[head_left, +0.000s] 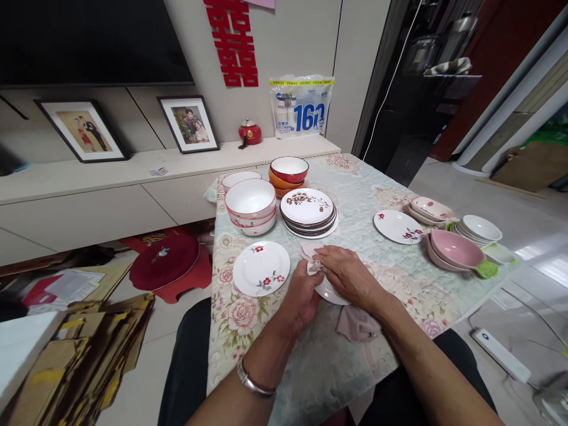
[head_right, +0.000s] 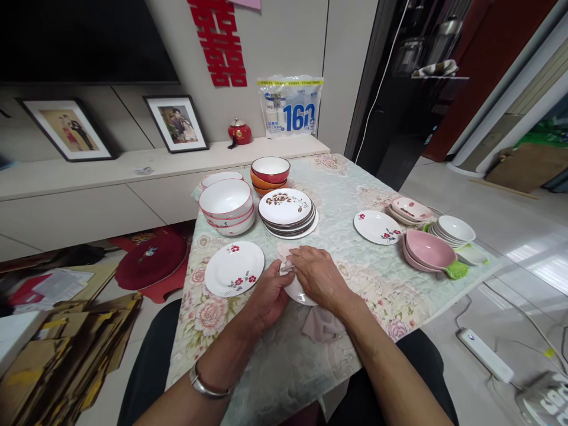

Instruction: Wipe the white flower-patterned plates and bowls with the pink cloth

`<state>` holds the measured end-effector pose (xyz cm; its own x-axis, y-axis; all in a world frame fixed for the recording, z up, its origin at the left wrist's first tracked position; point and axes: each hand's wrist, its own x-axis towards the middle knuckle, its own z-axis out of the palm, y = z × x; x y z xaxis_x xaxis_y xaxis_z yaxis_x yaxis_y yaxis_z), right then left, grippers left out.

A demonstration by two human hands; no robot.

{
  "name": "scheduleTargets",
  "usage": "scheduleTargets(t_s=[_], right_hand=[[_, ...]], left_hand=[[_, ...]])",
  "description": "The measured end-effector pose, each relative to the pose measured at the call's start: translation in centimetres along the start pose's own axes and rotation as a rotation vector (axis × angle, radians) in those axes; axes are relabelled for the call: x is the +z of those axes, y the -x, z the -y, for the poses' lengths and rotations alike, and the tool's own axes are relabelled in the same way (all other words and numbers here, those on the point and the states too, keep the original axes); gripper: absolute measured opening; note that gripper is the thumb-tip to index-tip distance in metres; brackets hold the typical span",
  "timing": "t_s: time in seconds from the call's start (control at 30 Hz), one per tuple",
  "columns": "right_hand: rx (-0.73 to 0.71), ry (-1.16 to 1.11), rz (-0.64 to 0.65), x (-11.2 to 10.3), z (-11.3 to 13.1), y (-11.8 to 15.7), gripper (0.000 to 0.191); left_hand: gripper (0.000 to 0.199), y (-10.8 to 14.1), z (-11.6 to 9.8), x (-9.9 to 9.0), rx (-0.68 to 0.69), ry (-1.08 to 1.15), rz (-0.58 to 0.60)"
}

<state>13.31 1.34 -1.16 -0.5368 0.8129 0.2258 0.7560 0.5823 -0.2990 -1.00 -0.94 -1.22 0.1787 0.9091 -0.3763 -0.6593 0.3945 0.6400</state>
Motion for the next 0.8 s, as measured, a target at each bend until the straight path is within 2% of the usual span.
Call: scheduleTargets(t_s=[0.07,0.13,0.23,0.37,0.5,0.6,0.7,0.8], right_hand=[[-0.059,-0.052,-0.024,0.09,-0.13,0.05,0.037],[-0.057,-0.091,-0.066,0.2,-0.29,0.03,0.036],[0.03,-0.059,-0.097,0.33,-0.24,-0.1,0.036],[0.105,0.034,-0.062,0.21,0.23,-0.19,0.038],[-0.03,-0.049,-0.037,-0.02,0.26,0.14,0.032],[-0.119,-0.151,-0.088,0.0,-0.1,0.45,0.028],[-0.142,-0.231,-0.147,0.05,-0.38,0.56,0.025],[-0.111,-0.224,-0.129,-0.03,-0.18,0.46,0.026]], left_hand=[[0.052,-0.01,0.01,0.0,0.009,-0.003,0.005],[0.052,-0.04,0.0,-0.04,0.014,-0.015,0.0],[0.05,-0.08,-0.04,-0.08,0.014,-0.019,-0.003],[0.051,-0.1,-0.04,-0.06,0.003,-0.013,-0.018],[0.044,-0.22,0.12,-0.08,0.018,0.034,-0.021],[0.038,-0.3,0.2,-0.1,0.034,0.049,-0.012],[0.035,-0.29,0.2,-0.1,0.036,0.041,-0.005],[0.034,-0.29,0.21,-0.16,0.036,0.044,0.003]])
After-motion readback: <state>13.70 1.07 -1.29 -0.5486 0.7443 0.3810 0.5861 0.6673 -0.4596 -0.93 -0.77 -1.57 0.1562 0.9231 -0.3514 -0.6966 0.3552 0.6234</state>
